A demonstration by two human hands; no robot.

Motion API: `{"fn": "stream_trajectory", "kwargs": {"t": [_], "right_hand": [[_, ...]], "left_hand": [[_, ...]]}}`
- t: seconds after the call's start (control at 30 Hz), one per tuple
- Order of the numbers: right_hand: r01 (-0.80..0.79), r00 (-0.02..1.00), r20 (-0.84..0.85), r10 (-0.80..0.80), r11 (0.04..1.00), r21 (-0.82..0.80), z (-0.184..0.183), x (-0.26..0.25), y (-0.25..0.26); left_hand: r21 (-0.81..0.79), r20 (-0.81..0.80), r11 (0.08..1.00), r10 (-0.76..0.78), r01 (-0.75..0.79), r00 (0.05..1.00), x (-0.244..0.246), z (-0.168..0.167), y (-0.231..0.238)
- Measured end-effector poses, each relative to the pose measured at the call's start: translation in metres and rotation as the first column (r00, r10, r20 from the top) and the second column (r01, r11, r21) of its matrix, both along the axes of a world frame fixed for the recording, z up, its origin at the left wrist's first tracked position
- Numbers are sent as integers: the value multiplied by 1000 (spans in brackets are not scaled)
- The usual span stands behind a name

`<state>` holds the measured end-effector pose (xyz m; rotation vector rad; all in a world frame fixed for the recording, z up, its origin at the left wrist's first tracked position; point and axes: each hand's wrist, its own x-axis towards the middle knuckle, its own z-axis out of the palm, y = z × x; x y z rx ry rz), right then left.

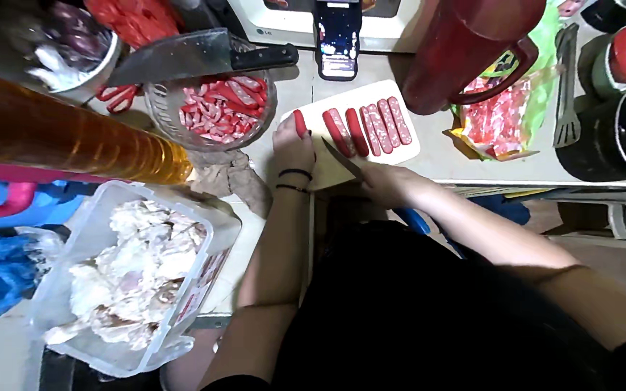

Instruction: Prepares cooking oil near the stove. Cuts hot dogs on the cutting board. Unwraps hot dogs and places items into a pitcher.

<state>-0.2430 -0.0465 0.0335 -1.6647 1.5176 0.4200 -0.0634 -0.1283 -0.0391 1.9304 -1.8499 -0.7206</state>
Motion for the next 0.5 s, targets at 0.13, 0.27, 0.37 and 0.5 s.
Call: {"fn": "stream_trajectory", "kwargs": {"t": [0.13,0.27,0.37,0.5], "right_hand": [[41,994,-96,-43,999,-22,2,8,-19],[71,990,-123,-75,997,-39,6,5,-25],[70,991,-115,-74,997,-38,5,2,-26],[70,991,-107,-75,997,-43,2,0,-26]], "left_hand": [[114,70,993,19,-27,997,-9,12,-10],[145,153,989,-23,1,988,-12,19,-17],[204,220,977,-105,59,970,-16,16,-21],[147,183,988,-64,37,981,-24,14,-15]]}}
